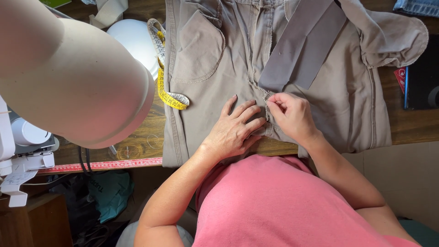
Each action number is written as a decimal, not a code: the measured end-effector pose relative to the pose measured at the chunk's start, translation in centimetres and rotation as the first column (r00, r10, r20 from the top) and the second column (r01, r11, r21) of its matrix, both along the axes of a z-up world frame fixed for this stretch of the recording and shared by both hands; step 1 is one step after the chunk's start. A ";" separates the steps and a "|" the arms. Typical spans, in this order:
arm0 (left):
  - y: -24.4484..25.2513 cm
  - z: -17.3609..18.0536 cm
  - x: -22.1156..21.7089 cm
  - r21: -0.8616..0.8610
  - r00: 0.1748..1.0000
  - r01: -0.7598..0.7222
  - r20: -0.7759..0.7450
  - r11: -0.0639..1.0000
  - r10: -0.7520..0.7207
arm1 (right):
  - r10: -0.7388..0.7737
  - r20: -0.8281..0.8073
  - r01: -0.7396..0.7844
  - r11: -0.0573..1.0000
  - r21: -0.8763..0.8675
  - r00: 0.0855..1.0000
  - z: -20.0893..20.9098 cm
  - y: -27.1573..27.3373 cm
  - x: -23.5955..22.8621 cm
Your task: Repairing a zipper on a pair of pants using small hand tools and manual adjustment.
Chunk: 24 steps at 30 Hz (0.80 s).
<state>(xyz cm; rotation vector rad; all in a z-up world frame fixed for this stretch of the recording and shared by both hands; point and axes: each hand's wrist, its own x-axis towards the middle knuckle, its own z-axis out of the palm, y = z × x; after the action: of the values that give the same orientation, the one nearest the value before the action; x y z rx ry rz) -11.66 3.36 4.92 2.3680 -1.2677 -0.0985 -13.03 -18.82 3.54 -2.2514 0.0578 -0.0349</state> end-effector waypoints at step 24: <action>-4.8 -3.4 0.6 -0.241 0.919 -0.339 0.122 0.910 0.375 | 0.368 0.365 -0.317 0.929 -0.192 0.855 2.6 -2.3 -1.3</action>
<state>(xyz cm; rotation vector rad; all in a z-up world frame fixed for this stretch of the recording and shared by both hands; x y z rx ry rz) -11.03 -1.47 1.50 2.4094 -0.8382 0.3410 -14.33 -21.15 6.12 -2.3042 -0.5821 -0.3095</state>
